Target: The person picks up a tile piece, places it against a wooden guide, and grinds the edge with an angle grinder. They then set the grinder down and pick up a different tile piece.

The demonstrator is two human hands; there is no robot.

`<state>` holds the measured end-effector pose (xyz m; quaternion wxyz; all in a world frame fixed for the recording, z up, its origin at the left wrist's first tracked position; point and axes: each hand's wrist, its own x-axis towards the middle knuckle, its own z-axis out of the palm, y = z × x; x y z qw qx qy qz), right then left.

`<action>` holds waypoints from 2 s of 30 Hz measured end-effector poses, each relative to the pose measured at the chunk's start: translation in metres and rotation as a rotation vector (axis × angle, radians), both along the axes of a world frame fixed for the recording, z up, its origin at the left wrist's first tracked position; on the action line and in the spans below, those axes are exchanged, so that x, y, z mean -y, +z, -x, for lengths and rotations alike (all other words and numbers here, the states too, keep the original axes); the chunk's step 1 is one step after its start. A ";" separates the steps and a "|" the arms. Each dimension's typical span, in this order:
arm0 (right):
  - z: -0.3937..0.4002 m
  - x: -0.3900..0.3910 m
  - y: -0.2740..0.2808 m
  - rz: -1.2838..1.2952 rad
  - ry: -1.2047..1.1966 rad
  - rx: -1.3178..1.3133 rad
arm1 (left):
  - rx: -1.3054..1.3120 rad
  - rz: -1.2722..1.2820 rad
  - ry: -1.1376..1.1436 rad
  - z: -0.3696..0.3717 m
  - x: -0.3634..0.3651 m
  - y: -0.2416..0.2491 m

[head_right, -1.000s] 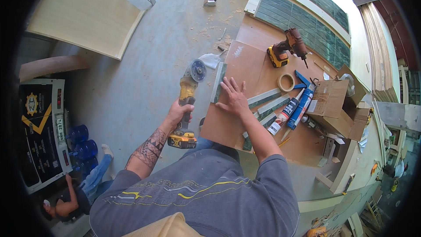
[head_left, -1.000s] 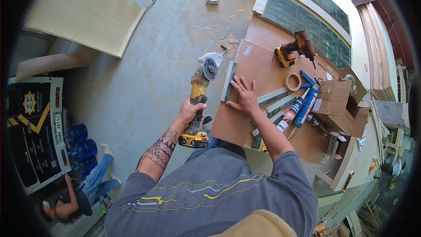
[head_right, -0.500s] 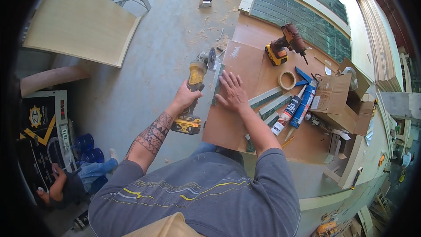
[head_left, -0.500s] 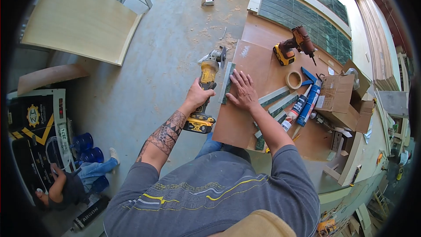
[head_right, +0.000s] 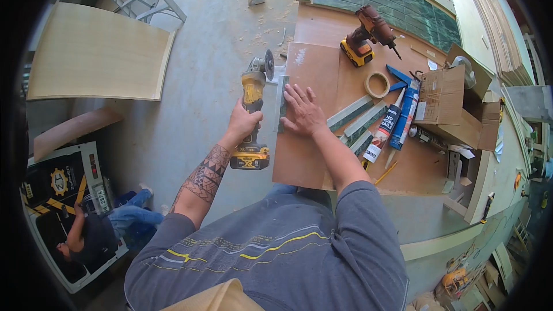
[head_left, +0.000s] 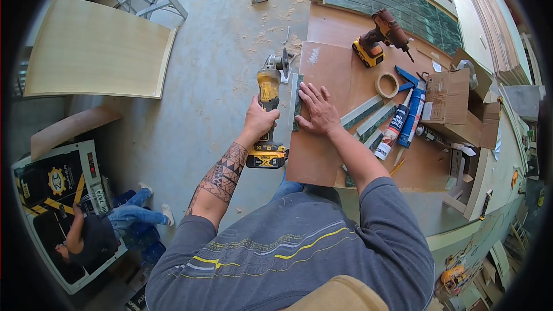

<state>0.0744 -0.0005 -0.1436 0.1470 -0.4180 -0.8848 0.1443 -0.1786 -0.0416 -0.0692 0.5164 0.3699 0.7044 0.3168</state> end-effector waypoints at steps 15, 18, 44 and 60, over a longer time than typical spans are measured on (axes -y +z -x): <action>0.000 0.000 -0.002 0.020 -0.003 0.014 | -0.145 0.014 -0.041 -0.014 -0.009 0.005; -0.001 0.000 -0.002 0.020 -0.002 0.006 | -0.159 0.013 -0.042 -0.016 -0.013 0.005; 0.000 -0.001 -0.002 0.019 0.000 -0.009 | -0.172 0.028 -0.049 -0.020 -0.015 0.009; -0.001 -0.002 -0.001 0.043 0.011 0.005 | -0.173 0.053 -0.061 -0.018 -0.018 0.007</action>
